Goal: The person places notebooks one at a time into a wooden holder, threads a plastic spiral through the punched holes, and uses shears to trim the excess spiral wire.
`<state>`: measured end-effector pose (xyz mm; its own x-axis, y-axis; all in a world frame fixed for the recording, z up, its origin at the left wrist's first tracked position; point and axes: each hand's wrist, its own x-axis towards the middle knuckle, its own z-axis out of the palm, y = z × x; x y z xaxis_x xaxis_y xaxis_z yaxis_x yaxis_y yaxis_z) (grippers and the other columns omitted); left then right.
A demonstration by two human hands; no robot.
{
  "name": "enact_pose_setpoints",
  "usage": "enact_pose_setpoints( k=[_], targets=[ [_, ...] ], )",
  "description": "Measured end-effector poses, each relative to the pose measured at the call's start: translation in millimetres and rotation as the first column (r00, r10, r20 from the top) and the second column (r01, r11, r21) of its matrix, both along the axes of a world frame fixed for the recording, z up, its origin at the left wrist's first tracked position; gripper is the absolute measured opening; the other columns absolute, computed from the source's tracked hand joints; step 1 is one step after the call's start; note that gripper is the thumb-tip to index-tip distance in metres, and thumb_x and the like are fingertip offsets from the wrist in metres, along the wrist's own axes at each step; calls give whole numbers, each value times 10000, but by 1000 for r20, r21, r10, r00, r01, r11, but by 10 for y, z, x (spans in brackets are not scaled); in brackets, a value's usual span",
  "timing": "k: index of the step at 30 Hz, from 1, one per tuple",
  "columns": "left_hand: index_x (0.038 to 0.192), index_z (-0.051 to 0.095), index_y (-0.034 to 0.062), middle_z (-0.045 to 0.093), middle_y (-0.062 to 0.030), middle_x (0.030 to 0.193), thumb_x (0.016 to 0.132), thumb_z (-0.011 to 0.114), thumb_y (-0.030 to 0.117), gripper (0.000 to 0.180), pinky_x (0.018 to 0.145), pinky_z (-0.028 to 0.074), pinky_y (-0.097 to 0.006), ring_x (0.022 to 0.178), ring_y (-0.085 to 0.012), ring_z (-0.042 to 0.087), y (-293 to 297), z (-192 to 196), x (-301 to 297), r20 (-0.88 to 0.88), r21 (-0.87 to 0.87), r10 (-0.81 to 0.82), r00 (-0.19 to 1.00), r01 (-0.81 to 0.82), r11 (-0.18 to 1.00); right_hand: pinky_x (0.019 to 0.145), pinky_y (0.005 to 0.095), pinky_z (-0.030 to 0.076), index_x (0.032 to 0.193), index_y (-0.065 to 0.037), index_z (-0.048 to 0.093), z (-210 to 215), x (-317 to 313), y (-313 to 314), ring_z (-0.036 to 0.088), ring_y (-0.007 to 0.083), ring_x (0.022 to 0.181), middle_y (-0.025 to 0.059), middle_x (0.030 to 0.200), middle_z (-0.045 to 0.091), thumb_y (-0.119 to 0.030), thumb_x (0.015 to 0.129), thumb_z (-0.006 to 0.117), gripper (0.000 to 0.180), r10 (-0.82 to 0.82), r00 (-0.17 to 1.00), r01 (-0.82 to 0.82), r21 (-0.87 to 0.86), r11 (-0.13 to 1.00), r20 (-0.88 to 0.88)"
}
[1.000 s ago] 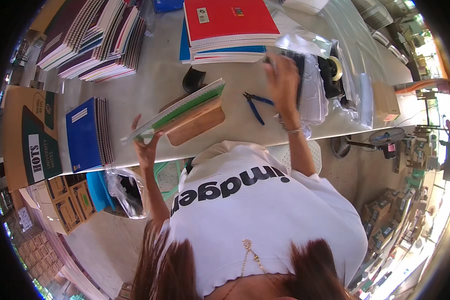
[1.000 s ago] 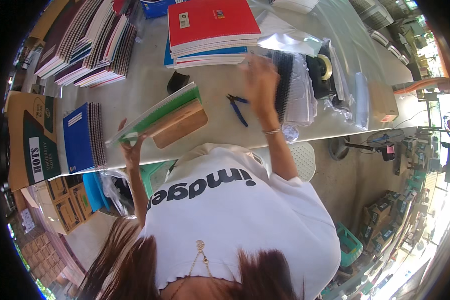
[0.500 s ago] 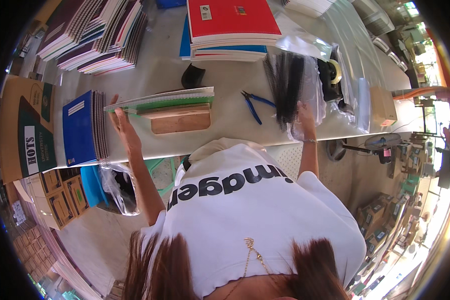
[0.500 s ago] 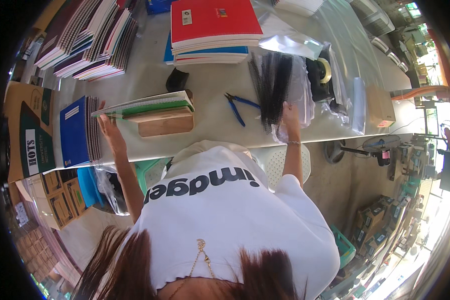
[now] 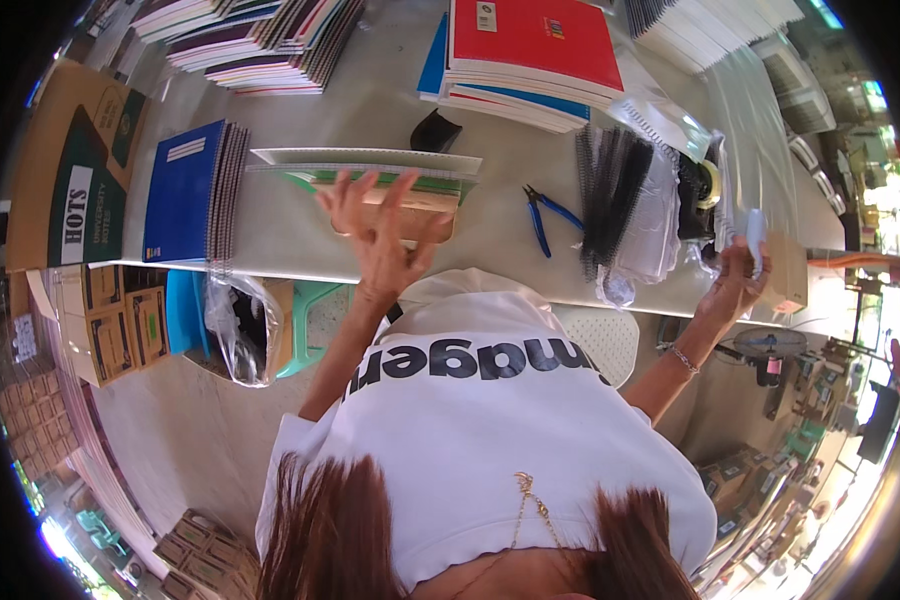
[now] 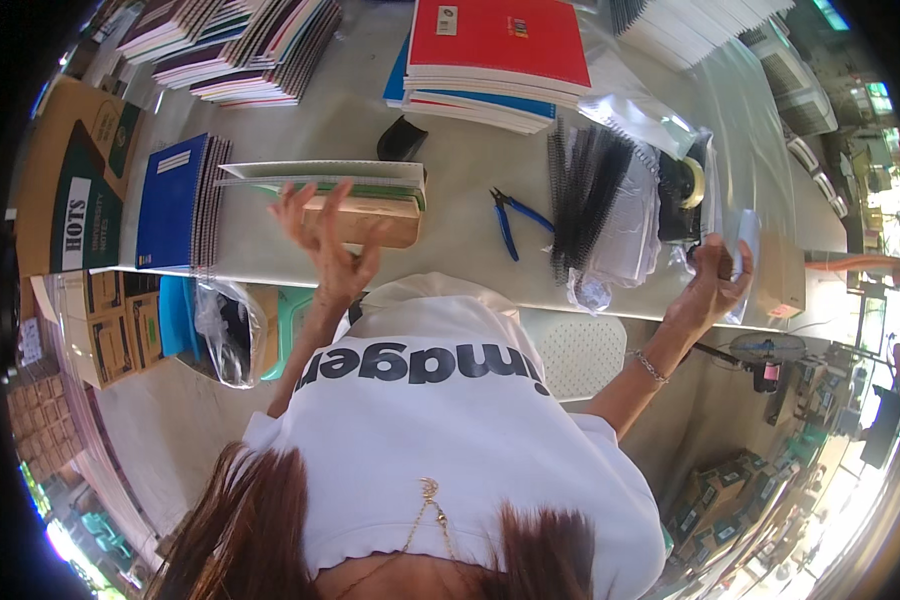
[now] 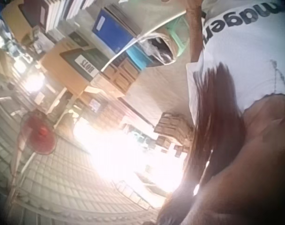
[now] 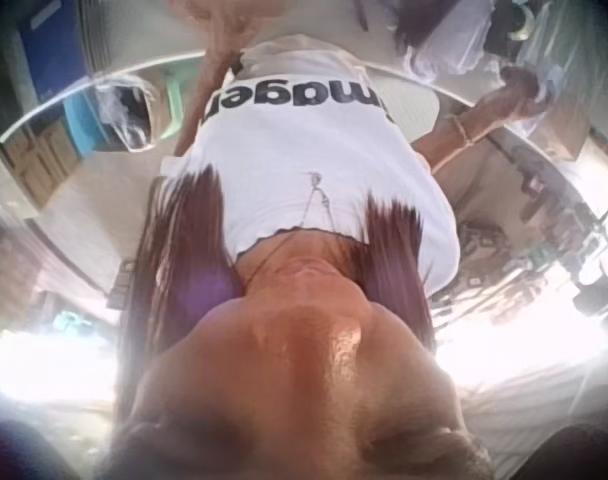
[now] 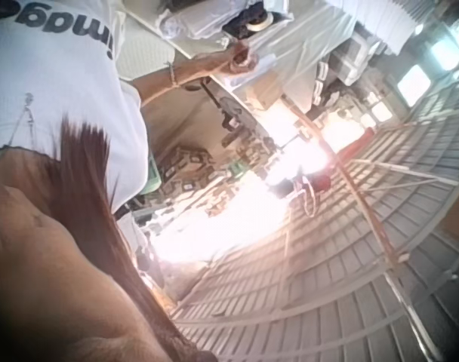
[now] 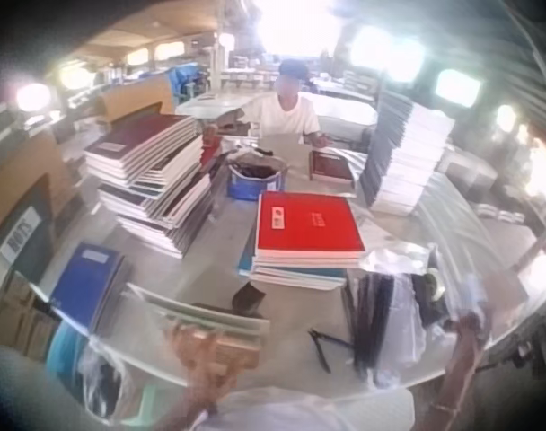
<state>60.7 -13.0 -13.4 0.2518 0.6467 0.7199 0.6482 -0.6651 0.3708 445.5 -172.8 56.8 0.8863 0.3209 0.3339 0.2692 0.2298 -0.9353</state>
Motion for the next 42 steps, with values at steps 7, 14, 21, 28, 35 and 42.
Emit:
enact_pose_setpoints(
  k=[7, 14, 21, 28, 35, 42],
  targets=[
    [1217, 547, 149, 306, -117, 1393, 743, 764, 477, 616, 1087, 28, -662, 1379, -404, 202, 186, 152, 435, 19, -119, 9, 1000, -7, 993, 846, 284, 490, 1172, -23, 539, 298, -803, 891, 596, 173, 890, 98, 939, 624, -62, 898, 637, 294, 302, 907, -281, -114, 953, 295],
    [984, 553, 123, 531, -87, 1097, 713, 785, 422, 466, 1088, 55, -649, 1258, -335, 394, 335, 167, 513, 3, -136, 10, 1000, -9, 991, 650, 265, 466, 1075, -16, 589, 29, -1630, 1384, 573, 123, 681, 65, 947, 678, -83, 888, 633, 203, 807, 582, -656, -529, 539, 101],
    [950, 585, 127, 514, -89, 1042, 689, 789, 380, 416, 1091, 65, -654, 1164, -313, 449, 336, 221, 510, -9, -156, -1, 1000, -1, 988, 645, 289, 465, 1021, -23, 622, 33, -1669, 1451, 587, 173, 664, 110, 906, 686, -97, 868, 657, 174, 844, 529, -641, -610, 466, 89],
    [923, 603, 130, 504, -87, 1018, 681, 795, 365, 387, 1100, 79, -639, 1133, -310, 454, 362, 252, 500, -16, -157, -20, 1000, 18, 987, 734, 322, 475, 993, -59, 662, 16, -1679, 1446, 606, 248, 817, 92, 915, 664, -68, 815, 671, 179, 816, 514, -579, -595, 557, 265],
    [934, 609, 135, 519, -64, 965, 699, 785, 373, 378, 1103, 86, -621, 1097, -302, 462, 345, 252, 472, -32, -158, -36, 999, 30, 987, 729, 302, 474, 994, -24, 637, -159, -1780, 1371, 602, 216, 796, 87, 902, 637, 5, 798, 664, 200, 777, 595, -633, -477, 610, 204],
    [959, 608, 140, 540, -31, 947, 751, 749, 425, 380, 1074, 160, -562, 1031, -265, 481, 332, 314, 440, -95, -160, -36, 995, 20, 987, 819, 335, 413, 1051, -42, 598, -179, -1794, 1349, 606, 204, 805, 75, 934, 626, -12, 858, 614, 196, 758, 550, -544, -539, 643, 350]
  ],
)
